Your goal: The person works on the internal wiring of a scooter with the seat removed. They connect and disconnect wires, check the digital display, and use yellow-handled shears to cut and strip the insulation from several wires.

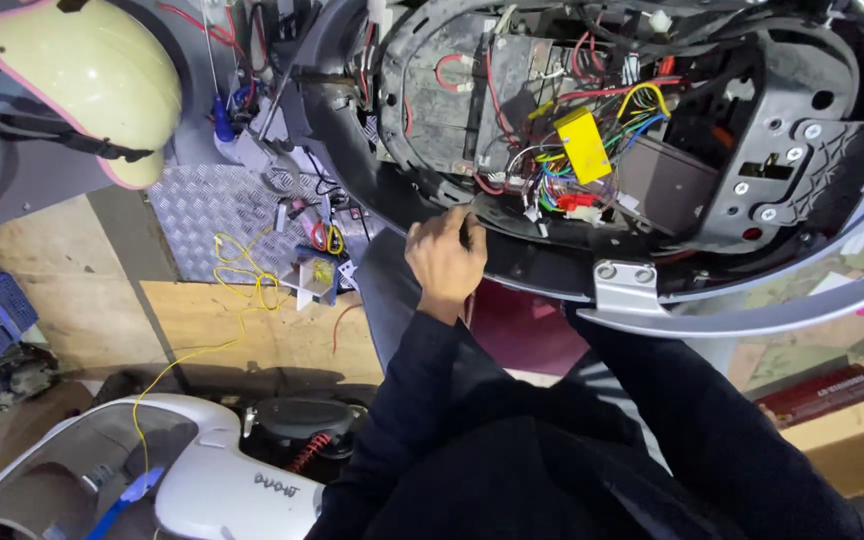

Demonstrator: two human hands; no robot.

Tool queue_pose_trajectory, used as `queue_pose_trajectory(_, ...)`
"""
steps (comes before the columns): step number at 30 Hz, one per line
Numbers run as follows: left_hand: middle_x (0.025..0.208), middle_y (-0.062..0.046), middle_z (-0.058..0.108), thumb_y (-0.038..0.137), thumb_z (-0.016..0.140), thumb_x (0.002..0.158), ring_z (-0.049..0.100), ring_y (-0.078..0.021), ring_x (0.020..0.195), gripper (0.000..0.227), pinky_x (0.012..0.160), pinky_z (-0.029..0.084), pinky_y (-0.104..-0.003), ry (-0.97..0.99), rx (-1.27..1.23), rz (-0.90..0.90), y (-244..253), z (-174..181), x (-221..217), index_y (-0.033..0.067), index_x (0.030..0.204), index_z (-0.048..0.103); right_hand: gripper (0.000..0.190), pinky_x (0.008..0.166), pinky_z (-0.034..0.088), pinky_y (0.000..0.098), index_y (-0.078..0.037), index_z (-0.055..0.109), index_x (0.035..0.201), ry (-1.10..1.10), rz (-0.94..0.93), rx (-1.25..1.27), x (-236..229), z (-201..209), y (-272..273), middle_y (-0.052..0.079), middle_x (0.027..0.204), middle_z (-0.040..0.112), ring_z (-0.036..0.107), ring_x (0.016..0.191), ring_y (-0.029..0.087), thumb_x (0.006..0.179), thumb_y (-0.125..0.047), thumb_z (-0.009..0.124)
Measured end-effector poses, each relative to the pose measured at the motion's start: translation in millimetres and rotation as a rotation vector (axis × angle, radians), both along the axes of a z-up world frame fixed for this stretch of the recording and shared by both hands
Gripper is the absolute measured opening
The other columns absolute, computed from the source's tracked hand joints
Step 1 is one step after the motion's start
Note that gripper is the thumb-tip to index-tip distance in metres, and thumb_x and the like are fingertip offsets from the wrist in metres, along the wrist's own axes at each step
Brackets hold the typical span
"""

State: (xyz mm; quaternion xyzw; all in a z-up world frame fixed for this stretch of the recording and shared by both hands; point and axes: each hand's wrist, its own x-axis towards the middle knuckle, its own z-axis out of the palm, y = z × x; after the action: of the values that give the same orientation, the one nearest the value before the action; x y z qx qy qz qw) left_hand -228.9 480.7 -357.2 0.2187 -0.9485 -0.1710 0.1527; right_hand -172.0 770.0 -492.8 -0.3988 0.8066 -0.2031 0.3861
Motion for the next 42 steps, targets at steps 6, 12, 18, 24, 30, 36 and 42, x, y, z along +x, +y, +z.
queue_pose_trajectory(6,0.049,-0.002,0.051,0.021,0.068,0.082,0.063,-0.0286,0.053,0.011,0.063,0.052,-0.036,0.063,0.049,-0.017,1.0,-4.4,5.5,0.0169,0.072,0.066,0.036,0.082,0.059,0.0493,-0.007,0.068,0.12,-0.012,-0.01,0.046,-17.4,-9.1,27.2,0.017,0.104,0.072,0.071,0.098,0.041,0.087,-0.02,0.062)
queue_pose_trajectory(12,0.046,-0.001,0.054,0.015,0.068,0.085,0.062,-0.0277,0.049,0.01,0.061,0.05,-0.036,0.135,0.109,-0.056,0.5,-2.8,10.0,0.0108,0.078,0.073,0.036,0.083,0.06,0.0472,-0.014,0.068,0.122,-0.007,-0.032,0.087,-19.0,-22.2,42.3,0.011,0.109,0.073,0.073,0.1,0.036,0.088,-0.021,0.059)
queue_pose_trajectory(18,0.055,0.001,0.061,0.02,0.069,0.091,0.067,-0.0244,0.056,0.008,0.068,0.052,-0.037,0.145,0.111,-0.075,1.2,-9.8,9.2,0.0152,0.091,0.075,0.037,0.084,0.061,0.0451,-0.021,0.067,0.125,-0.066,-0.012,0.161,-22.7,20.5,63.1,0.004,0.115,0.074,0.074,0.103,0.031,0.089,-0.022,0.057)
queue_pose_trajectory(24,0.097,-0.007,0.071,0.028,0.074,0.086,0.073,-0.0327,0.088,0.023,0.078,0.057,-0.046,-0.065,0.118,-0.411,-3.2,-3.7,-14.2,0.0185,0.107,0.071,0.039,0.085,0.062,0.043,-0.028,0.066,0.127,-0.11,0.006,0.219,-41.6,92.2,71.6,-0.003,0.121,0.075,0.075,0.105,0.027,0.089,-0.024,0.054)
queue_pose_trajectory(30,0.118,-0.01,0.068,0.04,0.078,0.087,0.074,-0.0331,0.095,0.069,0.084,0.058,-0.055,-0.503,0.159,-0.786,22.4,13.7,-50.9,0.0211,0.146,0.048,0.036,0.08,0.062,0.0417,-0.022,0.066,0.128,-0.084,0.14,-0.018,-81.2,215.1,63.4,-0.001,0.123,0.076,0.079,0.097,0.025,0.096,-0.028,0.052)
queue_pose_trajectory(36,0.09,-0.006,0.075,0.033,0.071,0.088,0.074,-0.0352,0.078,0.028,0.064,0.056,-0.049,-0.368,-0.165,-0.836,38.4,-37.5,-68.1,0.0181,0.112,0.068,0.042,0.067,0.061,0.0223,-0.006,0.063,0.134,0.287,-0.184,-0.386,-165.8,291.9,27.8,0.001,0.095,0.077,0.075,0.072,0.009,0.092,-0.004,0.058)
queue_pose_trajectory(42,0.091,0.003,0.073,0.037,0.07,0.093,0.046,-0.0064,0.056,0.027,0.048,0.039,-0.022,-0.256,0.507,-0.596,-0.2,-17.2,-72.6,0.0171,0.112,0.072,0.026,0.079,0.054,0.0346,-0.016,0.074,0.133,0.8,-0.075,-0.139,-233.4,267.2,0.6,0.0,0.114,0.078,0.074,0.108,0.023,0.109,-0.02,0.065)
